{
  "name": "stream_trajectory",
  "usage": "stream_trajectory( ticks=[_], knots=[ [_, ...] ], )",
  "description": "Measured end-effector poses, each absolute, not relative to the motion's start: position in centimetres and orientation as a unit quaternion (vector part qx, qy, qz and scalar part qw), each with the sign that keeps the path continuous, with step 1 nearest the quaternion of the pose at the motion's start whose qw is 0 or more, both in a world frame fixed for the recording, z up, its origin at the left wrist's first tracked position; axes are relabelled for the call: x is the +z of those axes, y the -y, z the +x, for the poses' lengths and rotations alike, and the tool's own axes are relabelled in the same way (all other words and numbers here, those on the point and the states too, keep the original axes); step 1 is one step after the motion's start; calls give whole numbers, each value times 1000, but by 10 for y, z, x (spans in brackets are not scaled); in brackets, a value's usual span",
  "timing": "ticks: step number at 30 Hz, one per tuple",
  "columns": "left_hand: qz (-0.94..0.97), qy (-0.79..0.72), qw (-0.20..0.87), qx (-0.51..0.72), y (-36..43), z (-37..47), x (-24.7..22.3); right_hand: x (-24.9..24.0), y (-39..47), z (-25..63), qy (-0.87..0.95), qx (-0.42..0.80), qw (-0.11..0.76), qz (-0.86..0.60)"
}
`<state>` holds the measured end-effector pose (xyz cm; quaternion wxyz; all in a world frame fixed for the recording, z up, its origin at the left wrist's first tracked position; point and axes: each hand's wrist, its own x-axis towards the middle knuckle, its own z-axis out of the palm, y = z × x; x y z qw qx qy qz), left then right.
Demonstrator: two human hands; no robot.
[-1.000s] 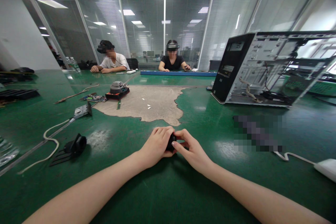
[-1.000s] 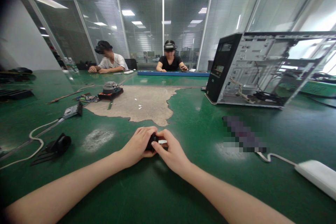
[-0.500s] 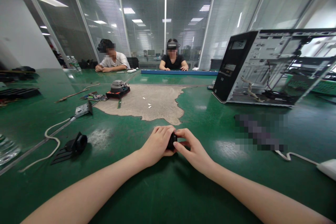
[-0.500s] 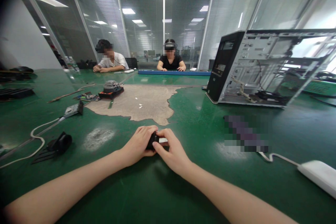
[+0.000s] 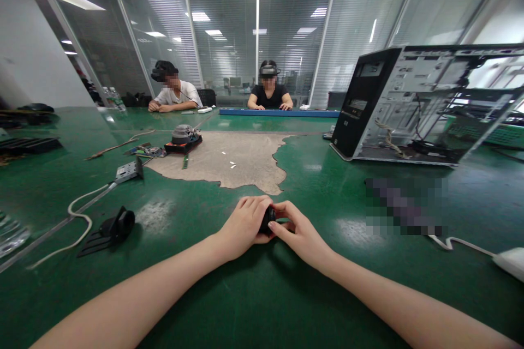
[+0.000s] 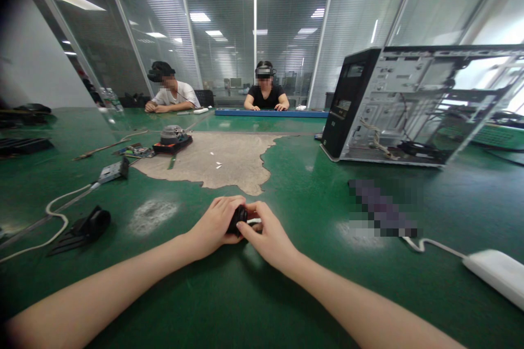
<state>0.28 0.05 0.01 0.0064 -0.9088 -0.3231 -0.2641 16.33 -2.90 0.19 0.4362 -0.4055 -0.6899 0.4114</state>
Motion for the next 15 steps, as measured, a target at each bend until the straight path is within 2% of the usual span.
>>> stream_trajectory(
  ticks=[7, 15],
  knots=[
    [-907, 319, 6, -273, -1, 3, 0, -1, 30, 163, 688, 382, 468, -401],
    [-909, 322, 6, -264, -1, 3, 0, -1, 27, 164, 675, 433, 436, -408]
  ],
)
